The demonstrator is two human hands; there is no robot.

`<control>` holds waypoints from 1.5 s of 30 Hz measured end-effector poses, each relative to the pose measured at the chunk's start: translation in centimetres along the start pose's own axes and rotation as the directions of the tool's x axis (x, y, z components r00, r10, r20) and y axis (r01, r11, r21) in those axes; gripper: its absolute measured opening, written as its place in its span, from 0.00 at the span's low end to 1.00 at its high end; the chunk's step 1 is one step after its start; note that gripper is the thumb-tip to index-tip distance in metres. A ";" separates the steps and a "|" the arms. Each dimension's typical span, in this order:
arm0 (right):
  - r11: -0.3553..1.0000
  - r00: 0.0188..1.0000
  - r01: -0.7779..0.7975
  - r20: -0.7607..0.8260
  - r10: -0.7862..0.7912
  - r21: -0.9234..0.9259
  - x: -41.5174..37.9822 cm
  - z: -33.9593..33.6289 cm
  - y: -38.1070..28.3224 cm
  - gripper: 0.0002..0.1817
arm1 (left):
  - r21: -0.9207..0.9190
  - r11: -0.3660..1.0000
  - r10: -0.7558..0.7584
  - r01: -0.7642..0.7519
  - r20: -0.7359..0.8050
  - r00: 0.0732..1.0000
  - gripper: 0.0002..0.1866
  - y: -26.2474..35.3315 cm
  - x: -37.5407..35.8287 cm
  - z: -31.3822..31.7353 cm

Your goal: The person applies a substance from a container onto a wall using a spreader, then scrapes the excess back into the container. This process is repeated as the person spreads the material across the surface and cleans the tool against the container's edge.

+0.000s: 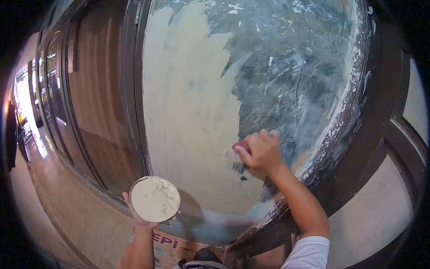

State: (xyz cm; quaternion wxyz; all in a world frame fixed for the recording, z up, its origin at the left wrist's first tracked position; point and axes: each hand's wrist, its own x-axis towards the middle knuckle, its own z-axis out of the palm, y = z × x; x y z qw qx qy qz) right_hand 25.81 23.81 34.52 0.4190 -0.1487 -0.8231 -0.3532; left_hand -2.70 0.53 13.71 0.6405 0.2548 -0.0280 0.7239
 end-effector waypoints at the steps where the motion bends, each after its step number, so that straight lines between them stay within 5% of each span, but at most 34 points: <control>1: 0.995 0.995 -0.070 -0.079 0.065 -0.070 0.7 -0.2 0.4 0.15 | -0.008 1.000 0.003 -0.003 0.019 1.000 0.65 0.0 0.1 0.0; 2: 0.995 0.995 -0.075 -0.073 0.070 -0.068 1.6 -0.3 1.5 0.15 | -0.019 1.000 0.005 -0.005 0.035 0.999 0.65 -0.2 0.0 0.0; 4: 0.941 0.829 -0.339 -0.471 0.302 0.006 3.1 -0.4 3.8 0.15 | -0.061 0.998 -0.002 0.006 0.065 0.998 0.65 -0.5 -0.2 0.0; 6: 0.967 0.876 -0.253 -0.420 0.237 0.018 2.0 -0.8 1.9 0.16 | -0.013 1.000 -0.021 0.022 0.062 0.998 0.65 -0.4 -0.5 -0.5; 7: 0.997 0.983 -0.069 -0.167 0.072 0.025 0.8 -0.7 0.5 0.16 | -0.117 0.993 0.015 -0.012 0.029 0.999 0.65 -0.7 -0.5 0.5; 8: 0.991 0.988 0.112 0.094 -0.119 0.078 -0.3 -0.4 -0.4 0.17 | -0.121 0.992 0.026 -0.021 0.035 0.999 0.65 -0.8 -0.5 0.3; 10: 0.983 0.973 0.174 0.141 -0.180 0.057 -0.3 0.2 -0.4 0.17 | -0.120 0.993 -0.014 0.020 0.052 0.999 0.65 -0.5 -0.9 -0.2; 12: 0.989 0.972 -0.139 -0.197 0.128 -0.041 2.4 -0.7 2.1 0.18 | -0.118 0.993 -0.010 0.018 0.072 0.997 0.66 -0.4 -0.9 -0.6; 13: 0.950 0.876 -0.313 -0.385 0.290 0.003 3.3 -0.9 3.6 0.18 | -0.097 0.995 -0.016 0.023 0.082 0.997 0.66 -0.3 -1.0 -0.7; 14: 0.950 0.878 -0.313 -0.380 0.291 0.004 2.7 -0.9 3.9 0.18 | -0.076 0.997 -0.020 0.027 0.092 0.996 0.66 -0.3 -1.2 -0.8; 16: 0.960 0.907 -0.265 -0.314 0.281 0.093 1.8 -0.7 3.6 0.18 | -0.144 0.990 0.002 0.005 0.053 0.999 0.66 -0.2 -1.6 -0.1; 17: 0.992 0.991 -0.107 -0.079 0.112 0.068 0.7 -1.1 1.8 0.18 | -0.140 0.990 0.005 0.002 0.054 0.999 0.66 0.0 -1.8 -0.1; 18: 0.993 0.991 -0.099 -0.081 0.104 0.069 -0.2 -0.5 0.7 0.18 | -0.138 0.990 0.009 -0.002 0.054 0.999 0.66 0.0 -1.9 -0.2; 20: 0.983 0.981 0.181 0.059 -0.183 0.029 -2.0 1.5 -0.3 0.19 | -0.136 0.991 0.011 -0.004 0.051 0.999 0.66 -0.1 -2.2 -0.3; 22: 0.997 0.998 0.066 0.005 -0.066 -0.032 0.7 0.4 1.1 0.18 | -0.075 0.997 0.032 -0.031 0.013 0.999 0.64 0.0 -2.2 -0.3; 23: 0.988 0.959 -0.151 -0.244 0.144 -0.011 1.8 0.2 2.5 0.18 | -0.055 0.998 0.037 -0.036 0.015 0.999 0.64 0.0 -2.2 0.0; 24: 0.935 0.818 -0.349 -0.467 0.336 0.062 2.2 0.0 3.4 0.18 | -0.057 0.998 0.036 -0.036 0.012 0.999 0.64 -0.2 -2.4 0.3; 26: 0.948 0.844 -0.316 -0.447 0.298 0.034 0.8 0.3 2.9 0.18 | -0.055 0.997 0.046 -0.049 -0.052 0.998 0.63 0.0 -2.7 0.8; 27: 0.993 0.974 -0.118 -0.190 0.121 0.028 -0.7 0.1 1.3 0.18 | -0.019 0.999 0.037 -0.037 -0.017 0.999 0.63 0.1 -2.8 0.1; 28: 0.994 0.993 0.083 0.078 -0.089 0.076 -1.9 0.2 0.1 0.18 | -0.021 0.999 0.042 -0.043 -0.014 0.999 0.63 0.2 -2.9 -0.1; 29: 0.974 0.968 0.223 0.108 -0.226 0.041 -2.9 1.5 -0.2 0.19 | -0.065 0.997 0.036 -0.035 0.024 0.999 0.65 0.1 -3.0 -0.3; 30: 0.974 0.968 0.223 0.106 -0.226 0.043 -2.0 0.9 -0.2 0.19 | -0.104 0.994 0.027 -0.021 0.060 0.998 0.68 0.2 -3.1 -0.5; 32: 0.993 0.989 -0.113 -0.101 0.111 -0.016 1.2 -0.7 1.0 0.20 | -0.099 0.995 0.010 -0.004 0.061 0.998 0.68 0.2 -3.2 -0.5; 33: 0.955 0.902 -0.294 -0.321 0.290 0.038 2.2 -0.6 2.1 0.19 | -0.063 0.997 0.032 -0.032 -0.004 0.999 0.65 0.1 -3.2 0.3; 36: 0.953 0.900 -0.297 -0.314 0.301 0.062 1.3 -0.7 3.4 0.19 | -0.021 0.999 0.049 -0.049 -0.023 0.999 0.63 0.2 -3.5 0.2; 38: 0.987 0.970 -0.152 -0.183 0.157 0.041 -0.5 -0.3 1.4 0.19 | -0.101 0.995 0.030 -0.026 0.039 0.999 0.66 0.1 -3.8 -0.3; 40: 0.986 0.978 0.165 0.127 -0.165 0.010 -1.0 0.1 0.5 0.21 | -0.127 0.991 0.042 -0.039 0.023 0.999 0.66 0.0 -3.9 0.1; 41: 0.993 0.995 0.092 -0.040 -0.095 -0.068 0.0 0.2 1.5 0.20 | -0.149 0.988 0.042 -0.041 0.002 0.999 0.66 0.1 -4.0 0.3; 42: 0.994 0.995 0.087 -0.037 -0.090 -0.069 1.6 -0.3 2.8 0.20 | -0.149 0.988 0.036 -0.036 -0.001 0.999 0.66 0.0 -3.9 0.1; 43: 0.983 0.946 -0.180 -0.281 0.164 -0.033 3.0 -0.8 4.2 0.20 | -0.108 0.994 0.035 -0.032 0.024 0.999 0.66 -0.1 -3.8 -0.2; 44: 0.906 0.775 -0.418 -0.494 0.394 0.066 3.5 -1.1 4.8 0.20 | -0.067 0.997 0.034 -0.031 0.049 0.998 0.65 -0.1 -3.9 -0.4; 45: 0.905 0.774 -0.420 -0.494 0.396 0.067 2.8 -1.2 4.2 0.20 | -0.065 0.998 0.023 -0.022 0.007 1.000 0.65 -0.1 -4.2 -0.5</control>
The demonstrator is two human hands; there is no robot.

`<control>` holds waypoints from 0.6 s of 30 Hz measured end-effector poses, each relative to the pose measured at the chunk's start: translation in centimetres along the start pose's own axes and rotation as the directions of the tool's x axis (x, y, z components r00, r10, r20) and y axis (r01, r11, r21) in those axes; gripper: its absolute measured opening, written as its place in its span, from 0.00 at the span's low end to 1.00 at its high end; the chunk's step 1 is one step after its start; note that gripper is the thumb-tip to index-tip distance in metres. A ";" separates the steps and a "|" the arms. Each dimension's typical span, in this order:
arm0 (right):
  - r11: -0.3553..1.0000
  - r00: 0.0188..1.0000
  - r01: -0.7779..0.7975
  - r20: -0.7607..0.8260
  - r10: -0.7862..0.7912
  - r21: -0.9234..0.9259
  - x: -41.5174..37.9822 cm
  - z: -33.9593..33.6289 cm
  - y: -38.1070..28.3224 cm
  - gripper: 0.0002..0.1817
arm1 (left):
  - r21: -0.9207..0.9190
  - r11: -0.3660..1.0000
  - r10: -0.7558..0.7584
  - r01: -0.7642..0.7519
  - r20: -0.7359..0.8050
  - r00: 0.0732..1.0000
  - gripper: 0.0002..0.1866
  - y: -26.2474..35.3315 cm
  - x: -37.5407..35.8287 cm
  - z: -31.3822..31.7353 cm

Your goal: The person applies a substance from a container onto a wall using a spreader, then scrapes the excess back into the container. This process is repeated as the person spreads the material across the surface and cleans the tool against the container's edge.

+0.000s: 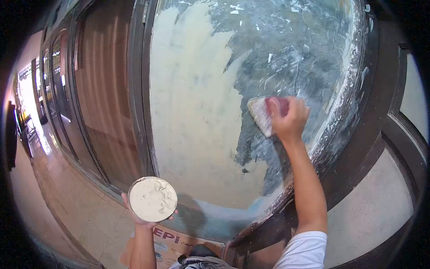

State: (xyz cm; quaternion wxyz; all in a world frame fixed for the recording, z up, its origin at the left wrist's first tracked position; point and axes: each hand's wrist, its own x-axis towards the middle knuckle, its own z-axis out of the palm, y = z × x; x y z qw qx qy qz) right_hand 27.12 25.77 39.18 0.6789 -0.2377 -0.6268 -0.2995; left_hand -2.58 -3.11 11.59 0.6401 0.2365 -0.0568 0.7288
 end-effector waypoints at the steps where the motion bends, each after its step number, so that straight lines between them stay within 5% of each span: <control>1: 0.988 0.960 0.152 0.231 -0.156 0.035 -1.3 -0.9 -0.5 0.20 | 0.005 1.000 0.000 0.000 0.003 1.000 0.65 0.1 -0.1 0.7; 2: 0.951 0.843 0.293 0.442 -0.308 0.104 -2.6 -1.8 -0.9 0.20 | -0.003 1.000 0.020 -0.020 -0.023 1.000 0.64 -0.2 -0.3 1.6; 3: 0.948 0.841 0.299 0.440 -0.314 0.104 -4.6 -2.1 -1.1 0.20 | -0.016 0.999 0.041 -0.042 -0.051 0.998 0.62 -0.5 -0.4 2.0; 5: 0.793 0.604 0.545 0.528 -0.597 0.273 -8.2 -1.6 -1.1 0.20 | -0.092 0.994 0.053 -0.055 -0.025 0.998 0.67 -0.6 -0.7 1.1; 6: 0.794 0.605 0.543 0.527 -0.597 0.275 -7.4 -1.5 -1.4 0.20 | -0.083 0.995 0.046 -0.047 -0.008 0.999 0.67 -0.5 -0.7 0.7; 8: 0.977 0.905 0.210 0.375 -0.203 0.022 -4.5 -0.9 -1.8 0.19 | -0.088 0.995 0.040 -0.042 -0.025 0.999 0.66 -0.6 -0.8 1.4; 11: 0.987 0.973 0.136 0.176 -0.150 0.087 -3.8 -0.6 -1.7 0.19 | -0.070 0.997 0.023 -0.026 -0.046 0.999 0.66 -0.6 -1.2 1.2; 12: 0.962 0.863 0.234 0.426 -0.271 0.138 -4.7 -1.6 -2.3 0.19 | -0.087 0.996 0.025 -0.027 -0.023 0.999 0.66 -0.7 -1.2 1.3; 13: 0.962 0.864 0.235 0.423 -0.272 0.138 -6.2 -2.0 -2.2 0.19 | -0.086 0.996 0.026 -0.027 -0.020 0.999 0.66 -0.6 -1.3 1.4; 15: 0.766 0.573 0.560 0.519 -0.634 0.316 -8.7 -1.0 -1.4 0.19 | -0.101 0.995 0.005 -0.006 -0.012 1.000 0.66 -0.7 -1.6 1.6; 17: 0.808 0.647 0.532 0.494 -0.581 0.254 -4.7 -0.4 -1.4 0.19 | -0.063 0.998 -0.016 0.016 0.006 1.000 0.64 -0.2 -2.0 0.3; 18: 0.936 0.867 0.337 0.354 -0.351 0.102 -2.3 -0.2 -1.4 0.20 | -0.087 0.996 -0.011 0.012 0.009 1.000 0.64 -0.3 -2.2 0.1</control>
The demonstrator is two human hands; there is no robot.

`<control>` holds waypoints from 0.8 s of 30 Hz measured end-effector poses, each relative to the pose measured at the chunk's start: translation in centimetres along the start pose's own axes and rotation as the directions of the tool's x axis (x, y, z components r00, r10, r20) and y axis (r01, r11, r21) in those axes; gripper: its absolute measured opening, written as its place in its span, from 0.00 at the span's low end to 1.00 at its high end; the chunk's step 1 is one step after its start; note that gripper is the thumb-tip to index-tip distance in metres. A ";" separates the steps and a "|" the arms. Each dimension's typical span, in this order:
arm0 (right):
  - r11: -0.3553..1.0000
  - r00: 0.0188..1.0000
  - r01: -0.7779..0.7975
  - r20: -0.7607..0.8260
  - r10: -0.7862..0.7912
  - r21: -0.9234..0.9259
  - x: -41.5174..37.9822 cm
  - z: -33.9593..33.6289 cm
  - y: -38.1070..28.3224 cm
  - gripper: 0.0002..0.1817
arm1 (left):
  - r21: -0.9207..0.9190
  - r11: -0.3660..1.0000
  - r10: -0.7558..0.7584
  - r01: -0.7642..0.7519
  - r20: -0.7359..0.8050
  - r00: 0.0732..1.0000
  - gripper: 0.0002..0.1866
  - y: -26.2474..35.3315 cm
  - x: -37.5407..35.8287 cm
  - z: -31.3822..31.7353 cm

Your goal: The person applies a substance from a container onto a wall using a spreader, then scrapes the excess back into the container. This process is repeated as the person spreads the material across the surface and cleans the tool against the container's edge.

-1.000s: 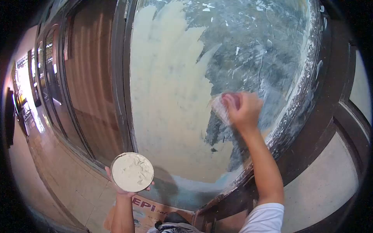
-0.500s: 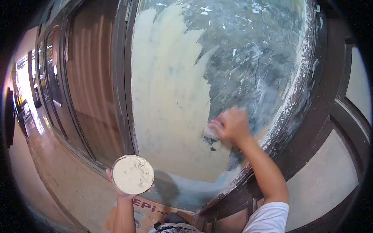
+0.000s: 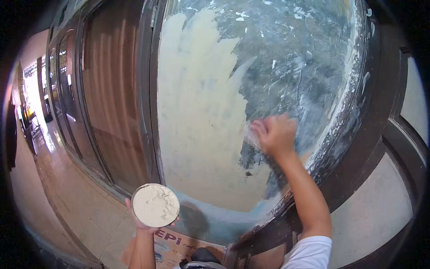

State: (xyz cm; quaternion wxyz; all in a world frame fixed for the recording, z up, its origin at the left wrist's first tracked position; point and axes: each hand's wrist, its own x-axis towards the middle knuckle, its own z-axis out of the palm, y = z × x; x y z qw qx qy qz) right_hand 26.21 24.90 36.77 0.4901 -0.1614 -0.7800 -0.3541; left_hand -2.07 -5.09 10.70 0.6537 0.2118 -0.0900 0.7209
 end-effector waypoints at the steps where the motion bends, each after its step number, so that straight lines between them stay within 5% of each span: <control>1: 0.962 0.941 -0.272 -0.213 0.264 -0.010 1.0 -0.4 0.5 0.20 | -0.028 1.000 0.007 -0.007 0.004 1.000 0.64 -0.2 -0.2 -0.3; 5: 0.997 0.997 -0.078 -0.022 0.077 -0.018 -2.3 -0.1 0.4 0.20 | -0.087 0.995 0.046 -0.048 -0.028 0.999 0.65 -0.8 -0.8 0.8; 7: 0.933 0.892 0.352 0.276 -0.357 0.071 -4.1 0.6 -1.2 0.20 | -0.086 0.996 -0.008 0.008 0.007 1.000 0.66 -0.5 -1.1 -0.1; 9: 0.949 0.920 0.313 0.241 -0.310 0.028 -0.6 0.4 -0.4 0.20 | -0.064 0.998 0.017 -0.018 -0.018 1.000 0.66 -0.4 -1.1 -0.4; 11: 0.982 0.975 -0.158 -0.170 0.140 -0.100 3.4 -0.1 0.8 0.20 | -0.064 0.998 -0.002 0.002 0.011 1.000 0.65 -0.6 -1.2 -0.8; 15: 0.973 0.957 -0.218 -0.215 0.197 -0.080 2.7 -0.1 1.8 0.20 | -0.054 0.999 0.007 -0.007 0.006 1.000 0.64 -0.8 -1.4 -0.8; 17: 0.983 0.959 0.176 0.215 -0.183 0.051 -0.1 -0.5 -0.5 0.20 | -0.085 0.996 -0.024 0.029 0.056 0.998 0.64 -1.0 -2.0 -1.9; 19: 0.975 0.947 0.223 0.231 -0.221 0.021 1.2 -0.6 0.4 0.21 | -0.123 0.992 -0.027 0.028 0.014 1.000 0.64 -1.2 -1.7 -1.5; 20: 0.999 0.998 -0.047 0.042 0.048 -0.023 3.3 -1.1 1.2 0.21 | -0.139 0.990 -0.014 0.017 0.020 1.000 0.64 -1.4 -1.5 -1.3; 21: 0.948 0.938 -0.319 -0.150 0.313 -0.014 4.2 -1.5 1.6 0.21 | -0.155 0.988 -0.004 0.008 0.021 1.000 0.63 -1.7 -1.4 -1.1; 24: 0.989 0.989 -0.145 -0.028 0.146 0.015 3.2 -1.3 1.6 0.22 | -0.187 0.982 -0.003 -0.002 -0.026 1.000 0.63 -2.4 -1.6 -0.3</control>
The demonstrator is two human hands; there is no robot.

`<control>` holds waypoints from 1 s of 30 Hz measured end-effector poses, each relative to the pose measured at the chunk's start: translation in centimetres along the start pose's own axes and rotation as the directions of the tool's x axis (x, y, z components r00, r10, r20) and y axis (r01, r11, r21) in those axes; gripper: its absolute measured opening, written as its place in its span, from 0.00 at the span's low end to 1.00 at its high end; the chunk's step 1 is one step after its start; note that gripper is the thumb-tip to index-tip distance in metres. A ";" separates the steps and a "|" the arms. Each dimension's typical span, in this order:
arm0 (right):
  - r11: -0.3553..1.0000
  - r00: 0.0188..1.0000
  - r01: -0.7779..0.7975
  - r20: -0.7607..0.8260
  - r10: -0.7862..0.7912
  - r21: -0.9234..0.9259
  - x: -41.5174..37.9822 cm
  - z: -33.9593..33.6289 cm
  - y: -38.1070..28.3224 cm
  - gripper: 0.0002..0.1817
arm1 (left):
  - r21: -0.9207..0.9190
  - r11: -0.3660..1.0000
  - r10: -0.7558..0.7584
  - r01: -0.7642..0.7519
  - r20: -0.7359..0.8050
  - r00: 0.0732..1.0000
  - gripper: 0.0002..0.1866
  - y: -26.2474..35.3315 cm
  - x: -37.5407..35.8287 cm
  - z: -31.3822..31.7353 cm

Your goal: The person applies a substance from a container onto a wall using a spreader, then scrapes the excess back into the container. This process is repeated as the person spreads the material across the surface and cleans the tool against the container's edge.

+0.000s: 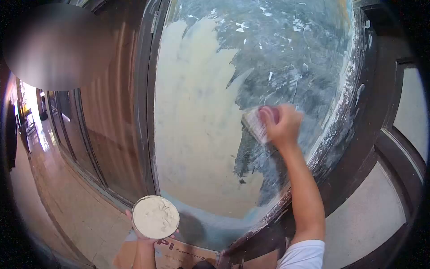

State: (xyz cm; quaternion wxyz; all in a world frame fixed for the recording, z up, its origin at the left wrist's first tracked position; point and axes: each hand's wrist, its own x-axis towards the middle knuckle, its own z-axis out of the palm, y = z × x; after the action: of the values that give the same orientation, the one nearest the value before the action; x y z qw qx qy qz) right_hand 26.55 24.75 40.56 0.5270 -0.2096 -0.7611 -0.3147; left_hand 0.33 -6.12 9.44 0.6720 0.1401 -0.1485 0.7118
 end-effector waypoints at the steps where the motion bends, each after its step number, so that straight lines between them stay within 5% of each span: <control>1: 0.995 0.994 0.092 0.051 -0.093 0.026 -0.2 0.2 -0.1 0.22 | -0.013 1.000 0.006 -0.006 -0.012 1.000 0.62 -0.1 0.1 0.1; 2: 0.959 0.945 0.282 0.165 -0.283 0.028 -1.8 0.6 -1.0 0.23 | 0.053 0.999 -0.003 0.004 -0.009 1.000 0.62 0.4 0.0 -0.9; 5: 0.937 0.930 0.346 0.153 -0.335 -0.052 -1.6 1.3 -0.8 0.22 | -0.072 0.997 0.027 -0.027 0.002 1.000 0.62 -0.5 0.6 0.7; 6: 0.987 0.991 0.131 0.027 -0.129 -0.089 0.3 0.4 -0.7 0.21 | 0.081 0.997 -0.015 0.009 0.070 0.997 0.61 0.1 0.9 -0.7; 10: 0.985 0.945 -0.170 -0.284 0.160 -0.010 2.1 -0.1 1.2 0.21 | 0.014 0.998 -0.054 0.053 0.053 0.997 0.58 -1.5 2.5 0.0; 13: 0.961 0.963 0.260 0.098 -0.251 -0.097 -0.2 -0.2 -1.6 0.21 | -0.135 0.991 0.009 -0.007 0.008 1.000 0.57 -3.5 2.6 0.6; 15: 0.982 0.987 0.155 -0.023 -0.158 -0.112 2.9 -0.8 -0.2 0.21 | -0.040 0.998 0.046 -0.049 -0.087 0.995 0.56 -3.1 2.2 -2.0; 16: 0.962 0.954 -0.229 -0.160 0.252 0.152 4.8 -1.9 0.3 0.21 | -0.010 0.997 0.073 -0.075 -0.130 0.989 0.56 -3.3 2.0 -2.5; 17: 0.733 0.751 -0.525 -0.170 0.638 0.432 5.7 -2.6 0.6 0.21 | 0.021 0.995 0.099 -0.097 -0.174 0.980 0.56 -3.6 1.7 -2.6; 18: 0.731 0.750 -0.530 -0.166 0.641 0.431 5.3 -2.7 0.6 0.21 | -0.025 0.999 0.023 -0.024 -0.025 0.999 0.57 -4.3 2.0 -1.0; 20: 0.878 0.910 -0.360 -0.088 0.405 0.316 3.6 -3.1 -0.3 0.20 | -0.048 0.999 0.012 -0.016 -0.079 0.997 0.57 -4.9 2.2 0.3; 21: 0.969 0.993 -0.115 0.013 0.115 0.217 2.3 -3.2 -1.9 0.22 | -0.071 0.997 0.003 -0.012 -0.121 0.993 0.58 -5.1 2.1 0.5; 22: 0.991 0.986 0.113 0.116 -0.121 0.077 0.0 -1.7 -2.1 0.23 | -0.026 1.000 -0.014 0.011 -0.085 0.996 0.59 -5.1 1.9 0.1; 25: 0.891 0.853 0.437 0.260 -0.453 0.122 -6.6 0.6 -4.0 0.22 | 0.028 1.000 0.000 0.003 -0.106 0.994 0.61 -5.4 1.1 0.0; 26: 0.888 0.859 0.455 0.233 -0.456 0.060 -6.6 1.5 -3.3 0.21 | -0.060 0.994 0.066 -0.089 -0.309 0.949 0.62 -4.8 0.3 -1.8; 28: 0.890 0.870 0.457 0.206 -0.447 -0.001 -5.3 1.3 -1.6 0.21 | -0.030 0.996 0.071 -0.084 -0.298 0.952 0.63 -4.4 -0.3 -3.4; 30: 0.999 0.988 -0.015 -0.153 0.009 -0.035 -2.1 0.3 0.2 0.20 | 0.068 0.994 0.107 -0.091 -0.283 0.953 0.64 -4.7 -1.2 -4.4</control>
State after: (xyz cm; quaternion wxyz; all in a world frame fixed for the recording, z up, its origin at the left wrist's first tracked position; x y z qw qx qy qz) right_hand 27.16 25.13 38.60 0.5818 -0.1988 -0.7113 -0.3405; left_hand 5.07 -5.19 5.03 0.6459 0.0459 -0.0372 0.7612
